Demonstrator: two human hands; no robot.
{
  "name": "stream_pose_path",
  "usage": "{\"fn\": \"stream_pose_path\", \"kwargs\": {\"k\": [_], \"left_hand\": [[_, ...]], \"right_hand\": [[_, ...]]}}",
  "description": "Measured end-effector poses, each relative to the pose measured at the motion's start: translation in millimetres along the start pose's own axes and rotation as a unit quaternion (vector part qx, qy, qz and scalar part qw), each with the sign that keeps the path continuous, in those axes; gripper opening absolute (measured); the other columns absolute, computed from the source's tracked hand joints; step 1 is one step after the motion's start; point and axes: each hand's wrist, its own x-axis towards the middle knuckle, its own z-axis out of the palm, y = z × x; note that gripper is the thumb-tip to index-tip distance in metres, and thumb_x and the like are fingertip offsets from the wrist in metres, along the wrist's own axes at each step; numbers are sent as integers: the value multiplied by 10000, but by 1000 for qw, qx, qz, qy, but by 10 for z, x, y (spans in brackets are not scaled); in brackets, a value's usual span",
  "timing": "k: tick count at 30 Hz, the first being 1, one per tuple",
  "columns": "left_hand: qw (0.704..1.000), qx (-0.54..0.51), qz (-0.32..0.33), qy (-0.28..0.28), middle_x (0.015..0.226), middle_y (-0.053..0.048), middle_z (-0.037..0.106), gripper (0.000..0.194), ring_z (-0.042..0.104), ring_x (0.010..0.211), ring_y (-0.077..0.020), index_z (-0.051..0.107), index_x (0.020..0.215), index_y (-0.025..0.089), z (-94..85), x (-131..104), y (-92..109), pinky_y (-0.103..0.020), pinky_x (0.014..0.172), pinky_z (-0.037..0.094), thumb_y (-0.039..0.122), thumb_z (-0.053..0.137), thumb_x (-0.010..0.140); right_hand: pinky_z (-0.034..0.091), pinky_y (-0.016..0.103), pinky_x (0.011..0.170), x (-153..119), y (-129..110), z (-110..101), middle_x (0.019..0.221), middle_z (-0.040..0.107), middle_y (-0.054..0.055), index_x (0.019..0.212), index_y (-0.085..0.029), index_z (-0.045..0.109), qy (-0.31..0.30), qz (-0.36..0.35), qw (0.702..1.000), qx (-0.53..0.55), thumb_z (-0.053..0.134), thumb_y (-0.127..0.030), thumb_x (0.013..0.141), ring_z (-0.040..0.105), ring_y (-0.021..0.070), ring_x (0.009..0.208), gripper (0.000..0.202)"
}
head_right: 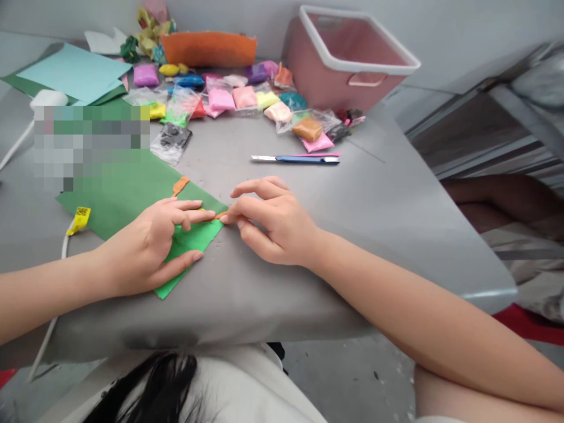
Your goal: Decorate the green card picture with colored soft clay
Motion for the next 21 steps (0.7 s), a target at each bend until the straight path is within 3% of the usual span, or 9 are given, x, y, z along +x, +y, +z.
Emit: {"fn": "stream_pose_path", "kwargs": {"k": [5, 10, 21], "left_hand": [[1000, 0, 4, 4, 1324, -173, 672, 320, 581, 1337, -366, 387, 1196, 202, -6, 3, 9, -622, 1086, 463, 239, 587, 948], [1000, -1, -5, -8, 1345, -163, 667, 327, 586, 1326, -379, 377, 1206, 202, -11, 1, 15, -642, 1074, 466, 249, 579, 953], [1000, 11, 0, 1, 1326, -165, 673, 326, 588, 1323, -386, 368, 1188, 203, -7, -8, 14, -639, 1073, 473, 253, 591, 956]], "right_hand": [[533, 433, 905, -5, 2, -8, 938, 745, 44, 904, -267, 667, 8, 30, 999, -27, 511, -139, 884, 730, 231, 974, 203], [536, 444, 894, -21, 25, -48, 863, 758, 24, 901, -277, 669, 45, 48, 997, 32, 499, -108, 857, 725, 248, 981, 243], [515, 423, 890, -4, 31, -6, 938, 757, 48, 921, -239, 676, 21, -5, 1000, 19, 499, -124, 849, 728, 236, 1018, 222]]}}
